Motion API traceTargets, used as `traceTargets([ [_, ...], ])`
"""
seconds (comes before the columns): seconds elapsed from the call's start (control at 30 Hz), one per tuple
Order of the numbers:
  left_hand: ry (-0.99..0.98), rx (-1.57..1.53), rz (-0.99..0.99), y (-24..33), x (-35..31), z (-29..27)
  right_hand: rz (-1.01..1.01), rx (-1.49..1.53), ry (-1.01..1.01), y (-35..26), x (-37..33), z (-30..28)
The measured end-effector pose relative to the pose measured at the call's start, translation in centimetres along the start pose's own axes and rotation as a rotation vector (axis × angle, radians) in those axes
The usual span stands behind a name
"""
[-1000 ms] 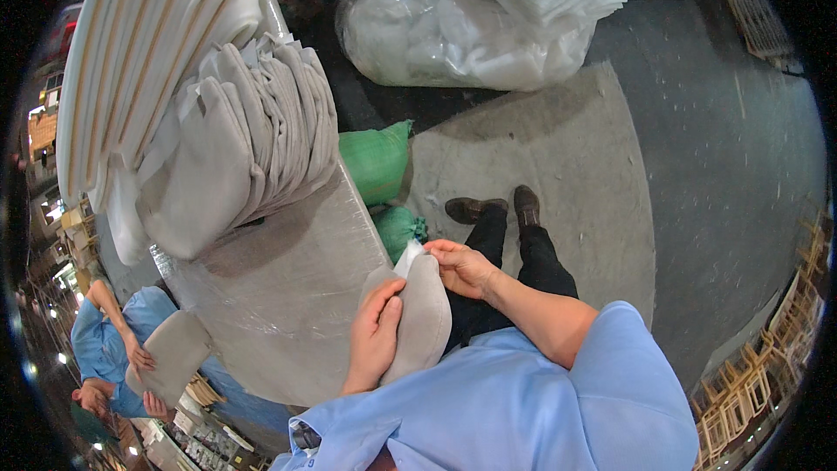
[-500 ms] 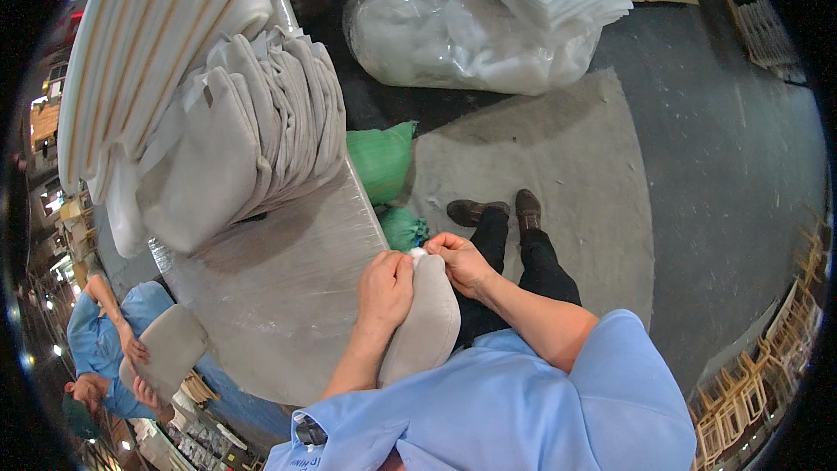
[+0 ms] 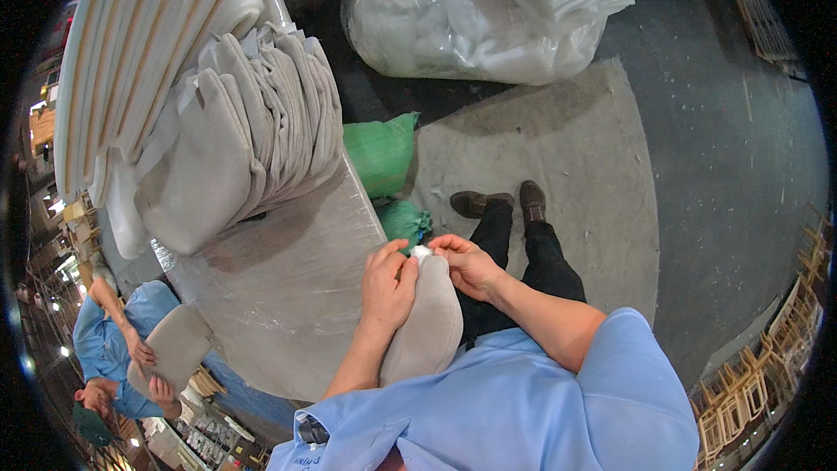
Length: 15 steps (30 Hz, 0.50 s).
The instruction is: The person repeatedly picks up white cushion covers from a table, folds them by hand, and places them into a stack. Other workers are visible nearby handling similar items.
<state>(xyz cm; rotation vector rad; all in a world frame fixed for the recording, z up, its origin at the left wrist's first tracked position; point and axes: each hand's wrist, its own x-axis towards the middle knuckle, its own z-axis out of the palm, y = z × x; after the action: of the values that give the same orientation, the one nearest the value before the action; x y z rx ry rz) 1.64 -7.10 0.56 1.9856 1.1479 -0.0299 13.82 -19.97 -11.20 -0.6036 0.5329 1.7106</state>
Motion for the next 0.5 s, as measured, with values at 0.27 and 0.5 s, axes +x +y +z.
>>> traceTargets([
  [0.27, 0.038, -0.104, 0.134, 2.3, 2.7, -0.5, -0.025, -0.002, 0.01, 0.0, 0.0, -0.2],
  [0.5, -0.163, -0.159, -0.076, 0.8, 3.8, 1.1, -0.114, -0.152, 0.072, 0.0, 0.7, 0.1],
])
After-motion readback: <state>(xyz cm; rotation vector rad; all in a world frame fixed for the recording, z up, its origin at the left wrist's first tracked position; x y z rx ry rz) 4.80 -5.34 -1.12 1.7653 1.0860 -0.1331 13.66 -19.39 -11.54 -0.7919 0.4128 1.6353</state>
